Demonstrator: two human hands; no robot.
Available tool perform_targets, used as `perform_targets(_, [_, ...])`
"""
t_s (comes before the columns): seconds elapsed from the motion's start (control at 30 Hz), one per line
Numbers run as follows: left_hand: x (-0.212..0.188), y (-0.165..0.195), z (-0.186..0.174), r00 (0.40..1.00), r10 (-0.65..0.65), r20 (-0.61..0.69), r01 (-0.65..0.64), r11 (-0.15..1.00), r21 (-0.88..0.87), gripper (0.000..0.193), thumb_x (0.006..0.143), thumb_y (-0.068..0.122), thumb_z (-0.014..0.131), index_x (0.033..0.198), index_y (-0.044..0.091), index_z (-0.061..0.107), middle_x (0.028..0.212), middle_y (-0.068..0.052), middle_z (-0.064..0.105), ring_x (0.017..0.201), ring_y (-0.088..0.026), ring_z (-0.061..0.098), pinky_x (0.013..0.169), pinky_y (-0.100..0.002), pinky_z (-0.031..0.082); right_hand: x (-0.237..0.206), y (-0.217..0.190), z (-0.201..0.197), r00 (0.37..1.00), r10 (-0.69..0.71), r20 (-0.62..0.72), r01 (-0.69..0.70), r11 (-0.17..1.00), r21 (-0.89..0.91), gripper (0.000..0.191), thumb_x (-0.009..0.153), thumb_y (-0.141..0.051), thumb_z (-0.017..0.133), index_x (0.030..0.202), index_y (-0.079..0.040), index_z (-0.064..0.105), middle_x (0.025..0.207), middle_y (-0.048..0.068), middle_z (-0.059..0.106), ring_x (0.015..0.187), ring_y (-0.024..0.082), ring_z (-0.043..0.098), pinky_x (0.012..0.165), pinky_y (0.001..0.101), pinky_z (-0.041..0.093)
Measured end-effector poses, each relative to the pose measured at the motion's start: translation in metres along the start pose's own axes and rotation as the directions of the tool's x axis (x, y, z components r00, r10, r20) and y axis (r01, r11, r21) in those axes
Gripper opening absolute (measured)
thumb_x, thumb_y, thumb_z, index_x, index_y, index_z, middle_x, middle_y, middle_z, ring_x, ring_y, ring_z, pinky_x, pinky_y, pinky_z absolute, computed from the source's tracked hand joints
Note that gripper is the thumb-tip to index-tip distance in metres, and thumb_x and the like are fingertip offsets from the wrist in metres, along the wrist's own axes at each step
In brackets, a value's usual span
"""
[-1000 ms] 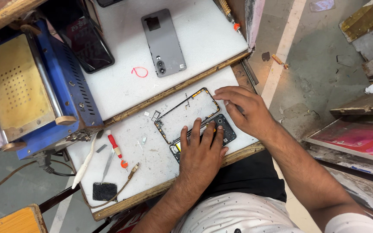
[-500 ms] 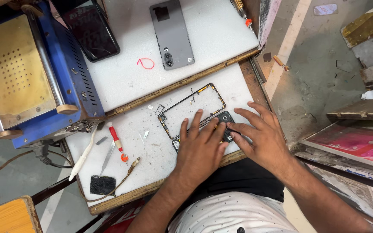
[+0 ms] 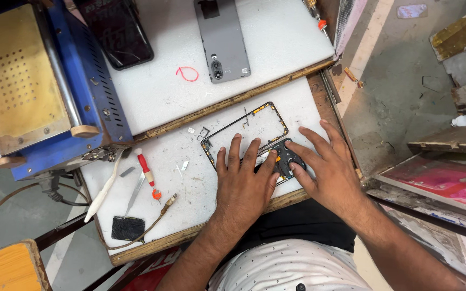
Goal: The person disassembles a smartphone, removes the camera module, and places it on the workbench. They then reassemble the phone, test the screen, and use a red-handled tool to adjust internal components near the camera area. The phone is opened and closed multiple times during the process.
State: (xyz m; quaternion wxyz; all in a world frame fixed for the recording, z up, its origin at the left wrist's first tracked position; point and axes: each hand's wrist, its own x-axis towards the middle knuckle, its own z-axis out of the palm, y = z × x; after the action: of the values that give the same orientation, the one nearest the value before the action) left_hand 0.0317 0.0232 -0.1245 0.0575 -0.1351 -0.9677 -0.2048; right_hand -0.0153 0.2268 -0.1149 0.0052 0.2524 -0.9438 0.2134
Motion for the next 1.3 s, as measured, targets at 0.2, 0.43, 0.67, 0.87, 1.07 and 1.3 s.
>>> perform_targets(0.2, [0.004,0.004,-0.005,0.999,-0.005,0.033,0.006,0.999,-0.035,0.047,0.091,0.038,0.073,0.129,0.01,0.069,0.144,-0.022,0.05,0.145,-0.046,0.03,0.113,-0.074,0.025,0.005,-0.003,-0.008,0.997,0.017,0.069,-0.017,1.0,-0.005,0.044,0.087,-0.029,0.073,0.13,-0.019,0.069,0.151,0.014,0.048,0.147,0.048,0.028,0.116,0.0621,0.033])
perform_targets(0.43, [-0.006,0.008,-0.006,0.987,0.143,0.068,-0.143,0.99,-0.004,0.041,0.092,0.021,0.074,0.132,0.01,0.069,0.143,-0.012,0.055,0.147,-0.039,0.034,0.116,-0.072,0.028,0.014,0.001,-0.02,0.983,0.013,0.183,0.0,0.998,-0.068,0.045,0.084,-0.04,0.074,0.126,-0.024,0.071,0.148,0.013,0.05,0.146,0.046,0.029,0.112,0.0628,0.035])
perform_targets(0.67, [-0.007,0.006,-0.003,0.98,0.163,0.112,-0.163,0.987,-0.007,0.041,0.091,0.02,0.074,0.131,0.011,0.069,0.141,-0.011,0.057,0.146,-0.039,0.036,0.115,-0.073,0.028,0.019,0.004,-0.026,0.964,0.015,0.267,0.018,0.992,-0.121,0.049,0.08,-0.041,0.073,0.128,-0.029,0.07,0.148,0.01,0.051,0.145,0.041,0.031,0.109,0.0611,0.038])
perform_targets(0.87, [-0.005,0.001,-0.006,0.97,0.195,0.146,-0.196,0.981,-0.006,0.041,0.091,0.021,0.073,0.131,0.016,0.069,0.143,-0.011,0.055,0.146,-0.04,0.035,0.114,-0.075,0.026,0.022,0.004,-0.027,0.958,0.043,0.284,-0.003,0.99,-0.139,0.055,0.078,-0.044,0.074,0.132,-0.033,0.07,0.148,0.007,0.049,0.144,0.038,0.032,0.109,0.0597,0.038])
perform_targets(1.07, [-0.009,0.007,-0.007,0.968,0.225,0.112,-0.221,0.974,-0.054,0.033,0.096,0.028,0.066,0.13,0.027,0.07,0.143,-0.019,0.053,0.144,-0.044,0.035,0.113,-0.076,0.026,0.023,0.009,-0.031,0.958,-0.018,0.286,0.052,0.993,-0.11,0.051,0.078,-0.043,0.074,0.127,-0.03,0.069,0.146,0.007,0.05,0.142,0.036,0.036,0.105,0.0563,0.042])
perform_targets(1.3, [-0.006,0.011,-0.007,0.971,0.216,0.106,-0.218,0.976,0.004,0.028,0.099,0.029,0.063,0.125,0.024,0.072,0.141,-0.019,0.055,0.144,-0.043,0.039,0.113,-0.075,0.028,0.026,0.009,-0.031,0.953,-0.012,0.302,0.047,0.993,-0.111,0.047,0.079,-0.04,0.075,0.124,-0.028,0.072,0.144,0.007,0.052,0.141,0.034,0.037,0.105,0.0551,0.042])
